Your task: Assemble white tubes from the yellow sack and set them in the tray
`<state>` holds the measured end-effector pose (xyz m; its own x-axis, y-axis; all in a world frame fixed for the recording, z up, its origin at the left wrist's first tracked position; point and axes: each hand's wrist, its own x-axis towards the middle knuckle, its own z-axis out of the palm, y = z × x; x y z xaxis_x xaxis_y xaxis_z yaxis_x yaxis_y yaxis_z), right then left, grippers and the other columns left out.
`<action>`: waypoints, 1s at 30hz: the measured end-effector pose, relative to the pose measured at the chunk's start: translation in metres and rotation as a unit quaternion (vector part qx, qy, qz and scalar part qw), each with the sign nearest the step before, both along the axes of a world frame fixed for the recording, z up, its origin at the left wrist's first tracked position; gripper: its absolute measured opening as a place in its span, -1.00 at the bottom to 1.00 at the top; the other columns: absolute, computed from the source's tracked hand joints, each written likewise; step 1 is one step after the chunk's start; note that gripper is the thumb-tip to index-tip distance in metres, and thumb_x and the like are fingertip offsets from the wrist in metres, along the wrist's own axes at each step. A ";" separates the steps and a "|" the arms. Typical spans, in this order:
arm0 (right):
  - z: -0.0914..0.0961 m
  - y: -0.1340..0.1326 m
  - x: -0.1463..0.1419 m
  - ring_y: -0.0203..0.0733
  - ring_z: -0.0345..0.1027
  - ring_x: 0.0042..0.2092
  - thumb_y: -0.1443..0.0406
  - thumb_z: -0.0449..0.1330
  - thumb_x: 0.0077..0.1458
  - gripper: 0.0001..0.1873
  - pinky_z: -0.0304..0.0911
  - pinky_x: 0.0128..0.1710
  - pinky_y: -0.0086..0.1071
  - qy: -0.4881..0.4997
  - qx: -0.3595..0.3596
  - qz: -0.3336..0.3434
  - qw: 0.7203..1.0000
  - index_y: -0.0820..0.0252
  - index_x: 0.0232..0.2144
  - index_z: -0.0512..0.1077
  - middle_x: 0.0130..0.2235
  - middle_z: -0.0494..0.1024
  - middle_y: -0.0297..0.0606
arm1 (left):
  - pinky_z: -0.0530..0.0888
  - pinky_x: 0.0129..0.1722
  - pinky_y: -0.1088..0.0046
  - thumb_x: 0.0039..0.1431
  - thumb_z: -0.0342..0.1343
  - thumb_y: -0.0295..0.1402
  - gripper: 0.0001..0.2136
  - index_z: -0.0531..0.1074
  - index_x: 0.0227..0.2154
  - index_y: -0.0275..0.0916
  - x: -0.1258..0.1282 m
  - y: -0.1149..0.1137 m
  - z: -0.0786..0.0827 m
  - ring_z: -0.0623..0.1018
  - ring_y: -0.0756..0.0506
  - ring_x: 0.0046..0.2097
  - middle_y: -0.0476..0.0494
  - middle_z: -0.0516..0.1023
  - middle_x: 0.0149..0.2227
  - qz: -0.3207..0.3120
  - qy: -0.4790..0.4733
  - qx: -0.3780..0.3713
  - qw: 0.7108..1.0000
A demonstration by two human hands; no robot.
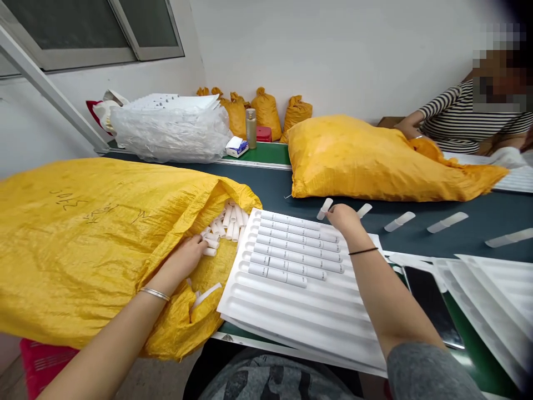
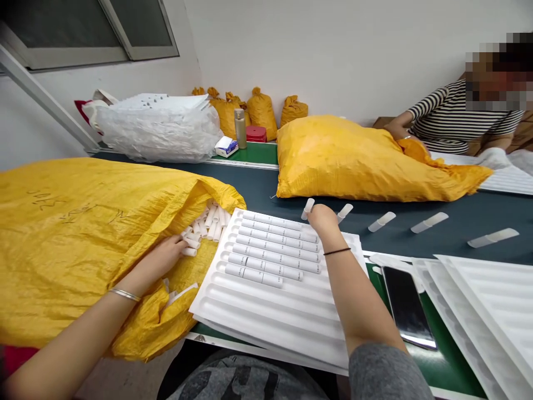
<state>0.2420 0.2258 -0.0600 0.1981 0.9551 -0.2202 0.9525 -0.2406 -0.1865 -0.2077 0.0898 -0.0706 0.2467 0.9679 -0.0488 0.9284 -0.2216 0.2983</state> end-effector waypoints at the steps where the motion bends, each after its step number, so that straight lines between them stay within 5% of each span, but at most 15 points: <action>1: 0.000 -0.004 -0.003 0.01 0.45 -0.09 0.30 0.20 0.08 -0.80 0.29 -0.12 -0.27 0.010 -0.004 0.025 1.000 0.30 -0.28 0.56 -0.17 0.57 0.01 | 0.33 -0.02 0.22 0.11 -0.03 -0.54 -0.85 0.44 -0.37 -0.31 0.002 0.003 -0.001 0.46 -0.18 -0.17 -0.26 0.44 -0.23 -0.009 -0.012 -0.010 1.000; 5: -0.005 -0.017 -0.014 -0.17 0.44 -0.12 0.39 0.25 0.02 -0.87 0.29 -0.07 -0.30 0.050 -0.010 0.116 0.992 0.20 -0.31 0.55 -0.16 0.59 -0.22 | 0.37 0.00 0.28 0.11 0.08 -0.42 -0.87 0.45 -0.27 -0.27 0.021 0.005 0.006 0.49 -0.18 -0.10 -0.21 0.51 -0.20 -0.040 -0.079 -0.026 0.996; 11: 0.006 -0.035 -0.011 -0.01 0.42 -0.10 0.42 0.28 -0.11 -0.80 0.27 -0.07 -0.28 0.084 0.071 0.152 0.982 0.25 -0.33 0.56 -0.15 0.56 -0.10 | 0.42 0.01 0.39 0.28 -0.06 -0.18 -0.71 0.28 -0.04 -0.22 0.058 -0.021 0.036 0.50 -0.09 -0.01 -0.16 0.48 -0.03 -0.036 -0.217 0.016 0.975; 15: 0.019 -0.083 -0.035 -0.05 0.39 -0.12 0.36 0.17 0.02 -0.69 0.27 -0.07 -0.25 0.119 0.175 0.149 0.966 0.27 -0.12 0.43 -0.15 0.51 -0.10 | 0.43 -0.01 0.35 0.26 0.00 -0.19 -0.71 0.30 -0.04 -0.21 0.076 -0.039 0.051 0.51 -0.10 -0.05 -0.15 0.50 -0.08 -0.039 -0.268 0.060 0.961; 17: 0.022 -0.118 -0.056 -0.16 0.38 -0.20 0.32 0.14 0.09 -0.69 0.31 -0.15 -0.33 0.207 0.219 0.197 0.933 0.21 -0.08 0.38 -0.18 0.50 -0.18 | 0.43 -0.03 0.31 0.28 -0.02 -0.22 -0.71 0.30 -0.01 -0.21 0.086 -0.046 0.057 0.50 -0.12 -0.04 -0.18 0.49 -0.08 -0.068 -0.227 0.074 0.969; 22: 0.030 -0.183 -0.091 -0.24 0.36 -0.30 0.32 0.13 0.18 -0.70 0.34 -0.28 -0.37 0.448 0.258 0.321 0.794 0.09 -0.01 0.38 -0.25 0.50 -0.25 | 0.46 -0.12 0.28 0.32 -0.09 -0.31 -0.69 0.28 0.08 -0.24 0.106 -0.061 0.067 0.50 -0.13 -0.12 -0.21 0.49 -0.15 -0.153 -0.124 0.125 0.972; 30: 0.053 -0.193 -0.084 -0.15 0.36 -0.05 0.43 0.12 0.20 -0.60 0.32 -0.05 -0.25 0.367 0.314 0.426 0.765 0.11 0.08 0.34 -0.08 0.48 -0.13 | 0.46 -0.14 0.34 0.27 0.02 -0.36 -0.66 0.29 0.08 -0.32 0.115 -0.076 0.078 0.50 -0.12 -0.15 -0.24 0.51 -0.16 -0.196 -0.115 0.209 0.951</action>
